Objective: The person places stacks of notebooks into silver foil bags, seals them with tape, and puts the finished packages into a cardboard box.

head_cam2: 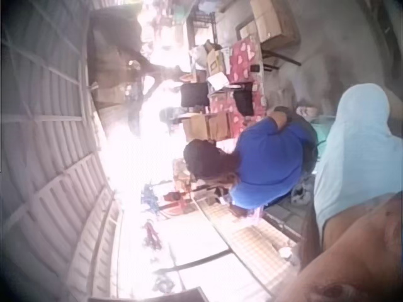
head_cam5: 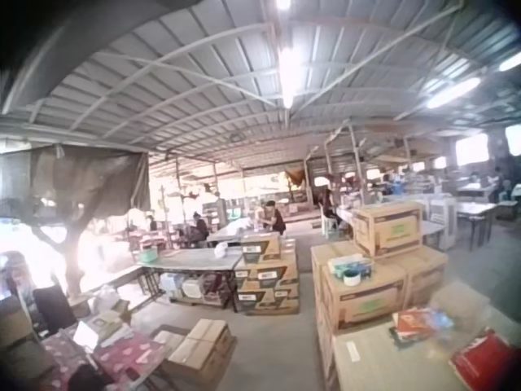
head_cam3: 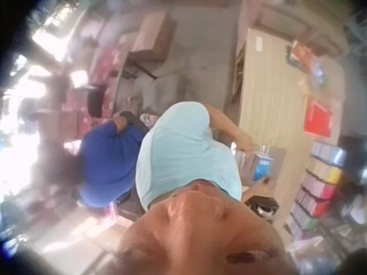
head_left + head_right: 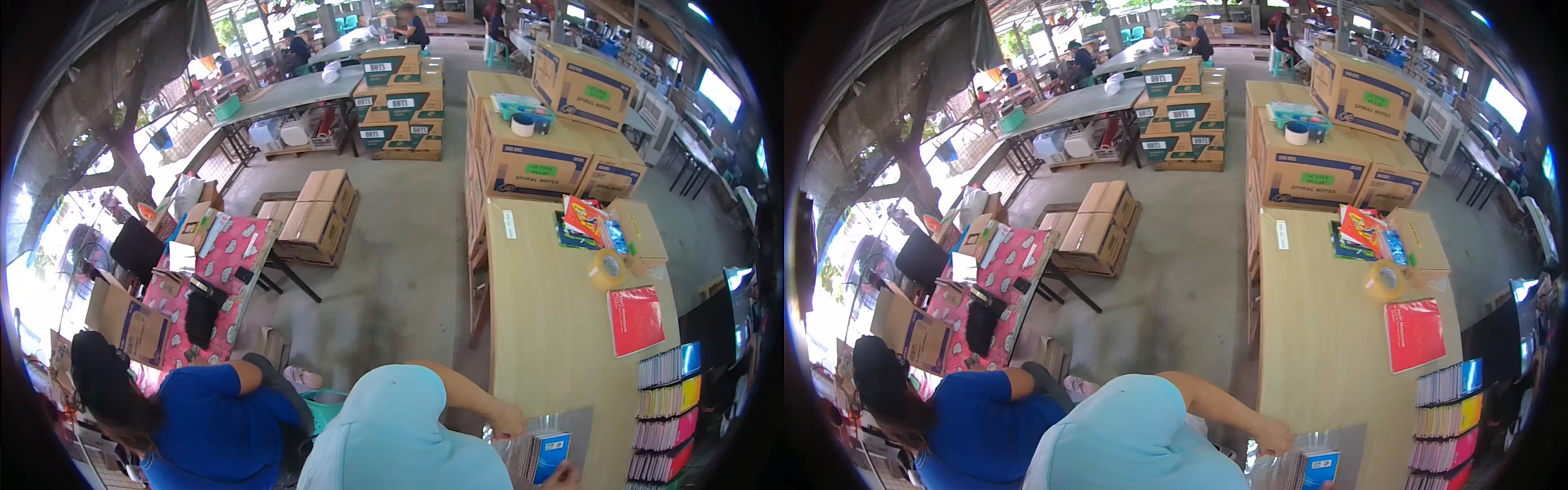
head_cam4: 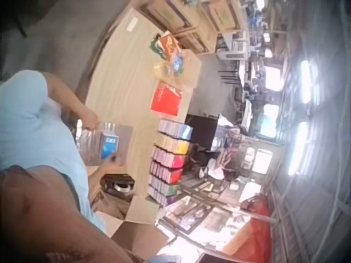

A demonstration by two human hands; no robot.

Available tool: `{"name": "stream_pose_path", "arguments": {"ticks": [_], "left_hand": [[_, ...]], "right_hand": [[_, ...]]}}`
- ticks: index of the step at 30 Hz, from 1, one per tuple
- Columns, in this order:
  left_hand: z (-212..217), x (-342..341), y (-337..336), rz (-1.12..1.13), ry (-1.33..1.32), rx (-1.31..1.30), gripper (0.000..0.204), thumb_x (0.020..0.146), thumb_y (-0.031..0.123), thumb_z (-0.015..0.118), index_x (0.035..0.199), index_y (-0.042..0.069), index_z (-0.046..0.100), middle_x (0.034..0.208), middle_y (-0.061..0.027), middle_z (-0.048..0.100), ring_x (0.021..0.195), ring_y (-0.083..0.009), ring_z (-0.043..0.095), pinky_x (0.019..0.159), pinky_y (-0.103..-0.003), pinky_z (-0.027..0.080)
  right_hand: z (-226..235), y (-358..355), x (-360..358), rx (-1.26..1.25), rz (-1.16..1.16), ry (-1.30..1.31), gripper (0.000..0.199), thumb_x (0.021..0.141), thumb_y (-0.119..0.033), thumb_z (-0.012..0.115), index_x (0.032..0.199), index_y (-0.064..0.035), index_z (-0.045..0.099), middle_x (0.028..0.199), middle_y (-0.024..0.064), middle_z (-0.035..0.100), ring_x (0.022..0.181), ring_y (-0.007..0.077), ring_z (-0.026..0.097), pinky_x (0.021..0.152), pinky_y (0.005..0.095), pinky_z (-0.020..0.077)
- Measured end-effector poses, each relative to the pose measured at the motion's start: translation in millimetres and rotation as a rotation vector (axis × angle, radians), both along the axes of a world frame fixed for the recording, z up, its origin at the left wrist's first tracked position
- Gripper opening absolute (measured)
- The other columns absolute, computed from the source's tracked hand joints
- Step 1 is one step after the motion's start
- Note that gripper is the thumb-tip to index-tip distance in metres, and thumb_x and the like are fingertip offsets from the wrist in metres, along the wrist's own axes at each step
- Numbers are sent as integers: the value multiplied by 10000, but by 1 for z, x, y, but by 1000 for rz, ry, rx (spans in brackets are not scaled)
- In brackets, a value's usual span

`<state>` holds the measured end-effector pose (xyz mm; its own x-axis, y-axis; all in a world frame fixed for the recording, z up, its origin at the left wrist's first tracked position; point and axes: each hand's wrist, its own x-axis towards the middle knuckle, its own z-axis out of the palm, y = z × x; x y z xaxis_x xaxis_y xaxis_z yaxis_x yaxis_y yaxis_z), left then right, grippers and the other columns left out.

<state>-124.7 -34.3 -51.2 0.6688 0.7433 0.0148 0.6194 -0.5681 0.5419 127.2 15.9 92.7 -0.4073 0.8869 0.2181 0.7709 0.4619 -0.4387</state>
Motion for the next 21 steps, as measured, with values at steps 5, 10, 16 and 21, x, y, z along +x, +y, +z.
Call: {"name": "stream_pose_path", "arguments": {"ticks": [5, 10, 16, 21], "left_hand": [[0, -7, -6, -67, -17, 104, 233, 693, 304, 759, 754, 108, 648, 951, -70, 610, 930, -300, 612, 727, -445, 517], [14, 0, -2, -62, 6, 85, 268, 781, 336, 717, 815, 79, 648, 933, -99, 605, 925, -314, 623, 756, -460, 518], [17, 3, 2, 139, -42, -81, 329, 846, 331, 642, 1069, 96, 589, 911, -131, 654, 882, -345, 636, 742, -482, 502], [81, 3, -11, 45, -178, 219, 271, 836, 322, 656, 1015, 128, 592, 863, -74, 641, 866, -300, 643, 732, -434, 502]], "right_hand": [[-222, -7, 76, -765, 299, 174, 346, 814, -302, 705, 813, 30, 605, 876, 136, 622, 843, 264, 588, 670, 344, 456], [-229, -48, 61, -836, -45, 292, 200, 790, -176, 696, 777, 9, 620, 850, 104, 619, 828, 238, 585, 662, 333, 459], [-110, -95, 10, -72, 164, -20, 393, 671, -360, 803, 880, -71, 640, 870, 154, 592, 801, 357, 600, 697, 466, 480], [-80, -105, 25, -148, -79, 32, 158, 758, -206, 716, 863, -97, 674, 854, 113, 610, 785, 334, 610, 681, 439, 486]]}}
